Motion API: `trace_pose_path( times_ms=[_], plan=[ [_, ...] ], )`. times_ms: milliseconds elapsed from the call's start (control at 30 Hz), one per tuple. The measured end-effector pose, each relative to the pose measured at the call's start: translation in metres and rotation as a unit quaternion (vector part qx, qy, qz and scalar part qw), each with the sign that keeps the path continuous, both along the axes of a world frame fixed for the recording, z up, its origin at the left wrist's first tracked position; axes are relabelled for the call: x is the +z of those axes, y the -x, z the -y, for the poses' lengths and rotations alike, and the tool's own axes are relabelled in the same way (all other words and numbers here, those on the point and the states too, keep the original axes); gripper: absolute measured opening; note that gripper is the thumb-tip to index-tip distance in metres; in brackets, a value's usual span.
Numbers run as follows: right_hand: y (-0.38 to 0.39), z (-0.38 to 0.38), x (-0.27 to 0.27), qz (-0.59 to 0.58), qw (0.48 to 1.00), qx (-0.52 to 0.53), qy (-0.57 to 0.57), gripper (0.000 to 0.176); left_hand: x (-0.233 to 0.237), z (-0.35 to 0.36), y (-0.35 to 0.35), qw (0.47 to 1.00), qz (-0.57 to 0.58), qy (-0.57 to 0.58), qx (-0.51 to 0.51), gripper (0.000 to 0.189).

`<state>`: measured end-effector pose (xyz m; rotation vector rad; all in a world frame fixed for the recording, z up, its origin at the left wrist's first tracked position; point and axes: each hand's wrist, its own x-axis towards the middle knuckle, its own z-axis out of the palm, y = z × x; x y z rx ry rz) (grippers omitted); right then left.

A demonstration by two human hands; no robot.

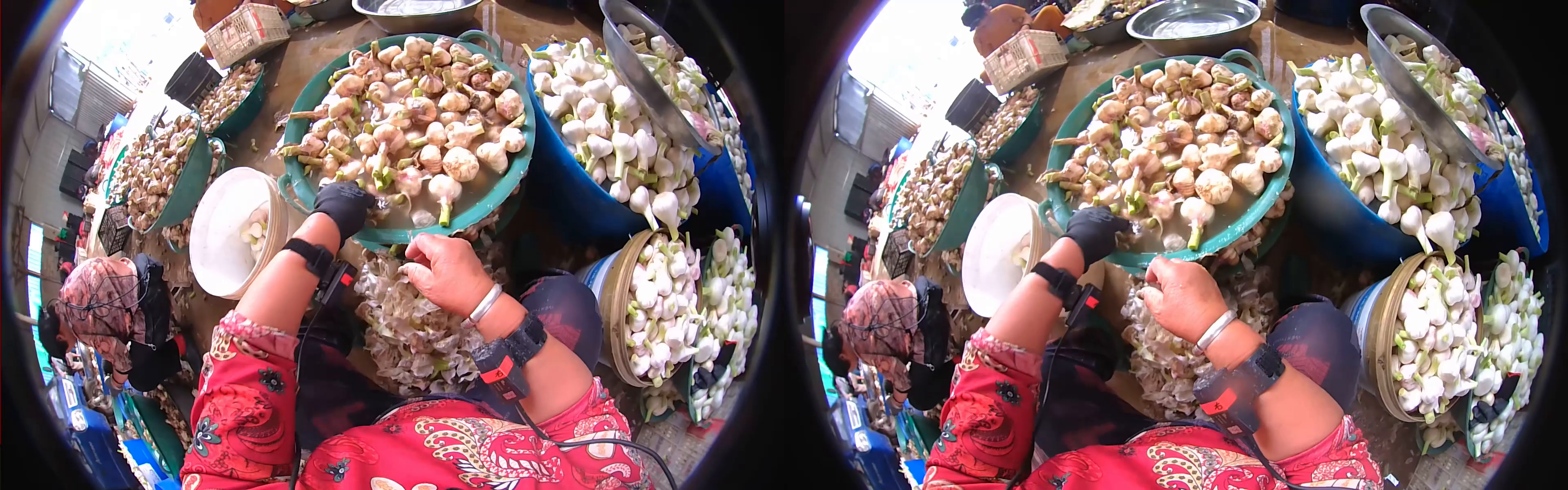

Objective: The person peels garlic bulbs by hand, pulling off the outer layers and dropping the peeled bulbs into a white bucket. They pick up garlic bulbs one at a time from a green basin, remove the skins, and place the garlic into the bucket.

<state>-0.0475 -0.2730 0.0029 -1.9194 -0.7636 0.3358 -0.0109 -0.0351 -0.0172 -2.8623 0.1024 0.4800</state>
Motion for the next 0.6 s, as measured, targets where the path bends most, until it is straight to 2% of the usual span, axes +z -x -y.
trace_pose_path(
  times_ms=[133,200,233,267,300,333,400,433,467,533,567,600],
  plan=[
    [-0.007,0.003,0.005,0.0,1.0,-0.016,-0.017,0.018,-0.016,-0.012,-0.017,0.996,-0.048,-0.071,-0.003,0.022],
    [-0.01,0.003,0.007,-0.001,1.0,-0.017,-0.013,0.019,0.005,-0.015,-0.004,0.999,0.021,0.033,0.022,0.014],
    [-0.01,0.003,0.008,-0.036,0.998,-0.038,-0.037,0.019,0.021,-0.014,0.008,0.982,0.104,0.134,0.078,0.016],
    [-0.008,0.001,0.008,-0.072,0.994,-0.058,-0.061,0.019,0.015,-0.028,0.019,0.947,0.192,0.258,-0.002,0.021],
    [-0.009,0.0,0.009,-0.125,0.99,-0.049,-0.043,0.037,0.018,-0.021,0.033,0.868,0.178,0.454,0.094,0.024],
    [-0.007,-0.003,0.009,-0.127,0.99,-0.045,-0.042,0.037,0.02,-0.012,0.048,0.74,0.157,0.627,0.185,0.026],
    [0.001,-0.012,0.006,-0.105,0.982,-0.058,-0.145,0.056,0.056,0.026,0.079,0.646,0.089,0.714,0.256,0.026],
    [0.003,-0.015,-0.001,-0.106,0.981,-0.034,-0.161,0.072,0.059,0.042,0.09,0.582,0.067,0.763,0.273,0.029],
    [0.005,-0.02,-0.007,-0.089,0.973,-0.026,-0.211,0.069,0.059,0.048,0.104,0.784,0.148,0.597,0.081,0.03],
    [0.008,-0.018,-0.001,-0.064,0.986,-0.039,-0.147,0.065,0.063,0.067,0.112,0.723,0.122,0.659,0.169,0.026],
    [0.009,-0.022,-0.005,-0.036,0.981,-0.07,-0.179,0.06,0.059,0.071,0.113,0.719,0.123,0.662,0.171,0.026],
    [0.01,-0.02,-0.005,-0.033,0.982,-0.067,-0.175,0.06,0.054,0.072,0.111,0.589,0.099,0.762,0.251,0.026]
  ],
)
